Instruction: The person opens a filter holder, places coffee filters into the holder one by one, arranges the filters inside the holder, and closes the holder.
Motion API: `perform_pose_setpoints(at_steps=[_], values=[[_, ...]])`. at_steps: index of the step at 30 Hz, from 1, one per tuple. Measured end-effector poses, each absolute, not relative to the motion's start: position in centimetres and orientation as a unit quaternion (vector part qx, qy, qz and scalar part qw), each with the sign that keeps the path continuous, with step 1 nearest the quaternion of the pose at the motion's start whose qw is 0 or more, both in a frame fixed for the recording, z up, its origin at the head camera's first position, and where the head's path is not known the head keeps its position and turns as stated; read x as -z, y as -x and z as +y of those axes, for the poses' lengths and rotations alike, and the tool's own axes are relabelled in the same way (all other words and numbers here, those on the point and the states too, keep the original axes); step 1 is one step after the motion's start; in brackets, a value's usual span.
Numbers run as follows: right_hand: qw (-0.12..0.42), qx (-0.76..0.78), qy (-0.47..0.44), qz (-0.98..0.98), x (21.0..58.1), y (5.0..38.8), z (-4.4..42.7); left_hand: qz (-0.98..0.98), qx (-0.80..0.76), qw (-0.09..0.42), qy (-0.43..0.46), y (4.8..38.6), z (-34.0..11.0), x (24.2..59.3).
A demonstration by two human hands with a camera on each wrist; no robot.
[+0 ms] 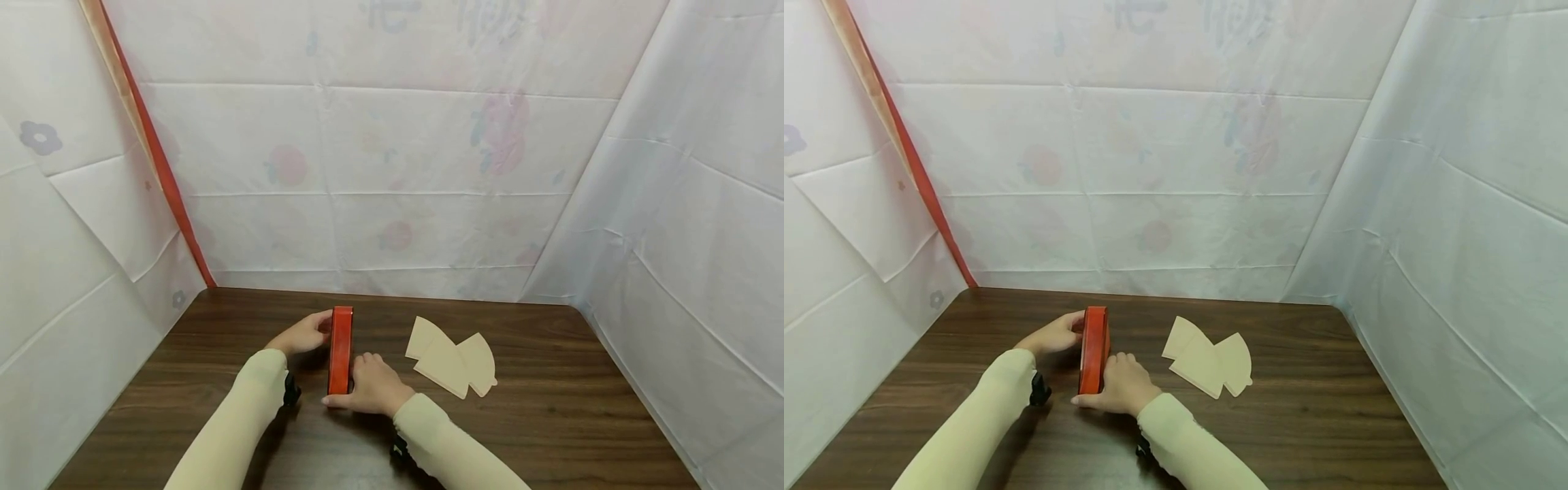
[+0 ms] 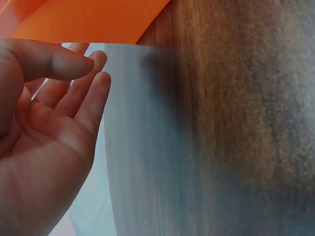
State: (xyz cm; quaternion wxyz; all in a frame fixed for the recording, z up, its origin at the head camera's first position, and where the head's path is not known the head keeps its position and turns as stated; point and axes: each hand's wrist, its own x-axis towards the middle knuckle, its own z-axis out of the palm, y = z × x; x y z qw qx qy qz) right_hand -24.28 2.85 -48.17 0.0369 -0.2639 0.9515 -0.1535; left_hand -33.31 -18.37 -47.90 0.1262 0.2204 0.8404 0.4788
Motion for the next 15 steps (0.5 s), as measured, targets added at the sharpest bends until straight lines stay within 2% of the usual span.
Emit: perform_pose_setpoints(at_steps=[15], values=[[0.035,0.131,0.244,0.960,48.42,24.04,1.98,0.833,-0.478,0.161,-0.225,33.01,-18.30,48.04]])
